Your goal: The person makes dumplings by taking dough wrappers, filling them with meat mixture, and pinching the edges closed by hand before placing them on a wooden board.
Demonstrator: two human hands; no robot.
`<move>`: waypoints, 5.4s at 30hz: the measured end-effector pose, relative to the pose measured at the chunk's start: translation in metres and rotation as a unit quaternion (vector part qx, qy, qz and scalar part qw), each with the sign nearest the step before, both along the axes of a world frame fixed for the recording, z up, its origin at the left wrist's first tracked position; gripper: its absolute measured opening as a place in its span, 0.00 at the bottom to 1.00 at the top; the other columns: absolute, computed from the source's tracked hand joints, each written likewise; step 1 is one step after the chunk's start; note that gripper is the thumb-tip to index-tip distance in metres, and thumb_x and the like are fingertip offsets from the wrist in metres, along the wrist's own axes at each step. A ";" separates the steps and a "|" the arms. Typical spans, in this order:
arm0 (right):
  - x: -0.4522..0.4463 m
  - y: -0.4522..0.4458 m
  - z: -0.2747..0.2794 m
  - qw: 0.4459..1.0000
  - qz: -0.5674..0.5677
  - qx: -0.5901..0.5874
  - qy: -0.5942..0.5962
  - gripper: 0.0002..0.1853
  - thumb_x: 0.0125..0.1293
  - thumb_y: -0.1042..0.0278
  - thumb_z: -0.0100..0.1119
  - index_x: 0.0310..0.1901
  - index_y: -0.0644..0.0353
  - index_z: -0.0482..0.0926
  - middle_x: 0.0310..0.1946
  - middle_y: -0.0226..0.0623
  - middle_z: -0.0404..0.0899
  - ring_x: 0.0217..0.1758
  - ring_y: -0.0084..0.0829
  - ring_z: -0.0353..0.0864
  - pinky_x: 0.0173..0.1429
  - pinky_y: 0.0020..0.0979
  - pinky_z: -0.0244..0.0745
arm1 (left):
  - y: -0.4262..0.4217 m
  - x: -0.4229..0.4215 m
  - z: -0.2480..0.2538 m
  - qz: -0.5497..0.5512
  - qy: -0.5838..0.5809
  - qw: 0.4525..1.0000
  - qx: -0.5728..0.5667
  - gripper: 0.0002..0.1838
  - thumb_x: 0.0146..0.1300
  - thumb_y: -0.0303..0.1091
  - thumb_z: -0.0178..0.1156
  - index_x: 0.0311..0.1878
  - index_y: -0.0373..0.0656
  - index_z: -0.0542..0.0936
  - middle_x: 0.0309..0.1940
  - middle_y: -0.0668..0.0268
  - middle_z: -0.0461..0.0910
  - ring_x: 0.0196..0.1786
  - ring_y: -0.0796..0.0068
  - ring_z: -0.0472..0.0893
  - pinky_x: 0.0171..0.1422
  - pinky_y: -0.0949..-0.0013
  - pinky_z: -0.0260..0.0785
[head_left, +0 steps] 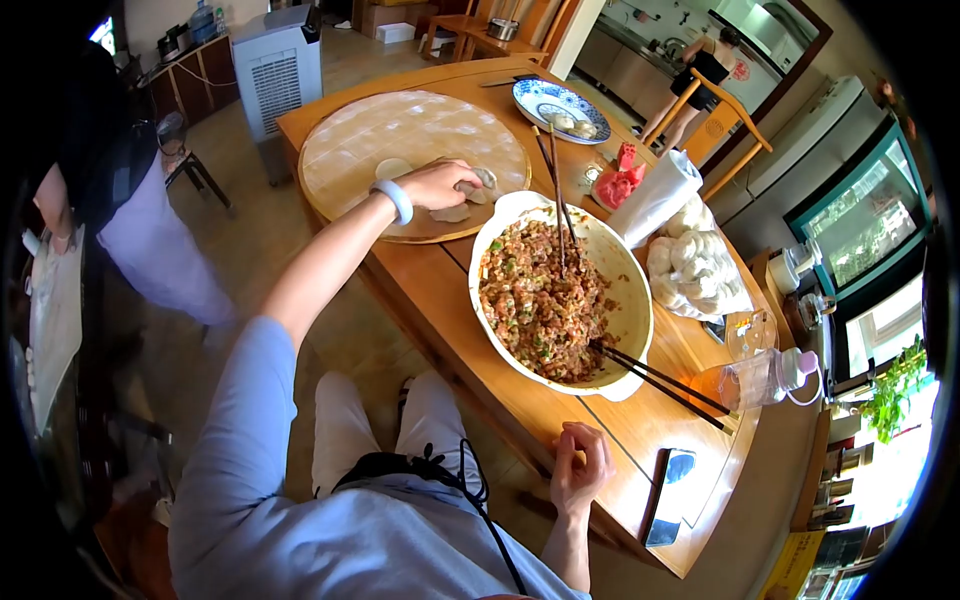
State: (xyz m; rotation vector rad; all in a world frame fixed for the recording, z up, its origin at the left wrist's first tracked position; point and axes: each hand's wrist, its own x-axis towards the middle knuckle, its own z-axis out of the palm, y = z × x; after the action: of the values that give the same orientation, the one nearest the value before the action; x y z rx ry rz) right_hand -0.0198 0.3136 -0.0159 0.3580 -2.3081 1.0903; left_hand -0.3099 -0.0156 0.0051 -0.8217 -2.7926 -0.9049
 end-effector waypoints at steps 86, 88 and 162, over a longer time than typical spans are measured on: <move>0.001 -0.011 -0.006 0.997 -0.026 0.073 0.016 0.07 0.52 0.83 0.59 0.33 0.61 0.78 0.20 0.37 0.76 0.15 0.28 0.73 0.19 0.24 0.63 | 0.000 0.038 0.009 -0.013 0.034 0.997 -0.061 0.19 0.54 0.30 0.57 0.52 0.40 0.73 0.47 0.57 0.73 0.54 0.57 0.71 0.58 0.61 0.63; 0.001 -0.011 -0.005 0.996 -0.027 0.081 0.022 0.07 0.52 0.82 0.59 0.33 0.61 0.78 0.20 0.38 0.76 0.15 0.28 0.73 0.19 0.25 0.64 | -0.002 0.041 0.009 0.014 0.040 0.998 -0.040 0.18 0.56 0.29 0.56 0.52 0.40 0.72 0.48 0.58 0.72 0.54 0.59 0.71 0.59 0.62 0.63; -0.022 -0.232 -0.099 0.841 0.486 0.048 -0.231 0.20 0.63 0.71 0.54 0.56 0.62 0.65 0.30 0.38 0.79 0.23 0.21 0.76 0.29 0.21 0.71 | -0.022 0.625 -0.389 0.632 -0.206 0.190 0.722 0.13 0.59 0.38 0.54 0.45 0.44 0.69 0.35 0.57 0.77 0.31 0.60 0.83 0.26 0.68 0.74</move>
State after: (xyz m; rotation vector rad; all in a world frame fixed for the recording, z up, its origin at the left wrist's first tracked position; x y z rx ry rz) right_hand -0.0422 0.0821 -0.1151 1.5888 -2.6229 1.6474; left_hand 0.3154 -0.0376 -0.3837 1.7377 -0.3903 -2.0755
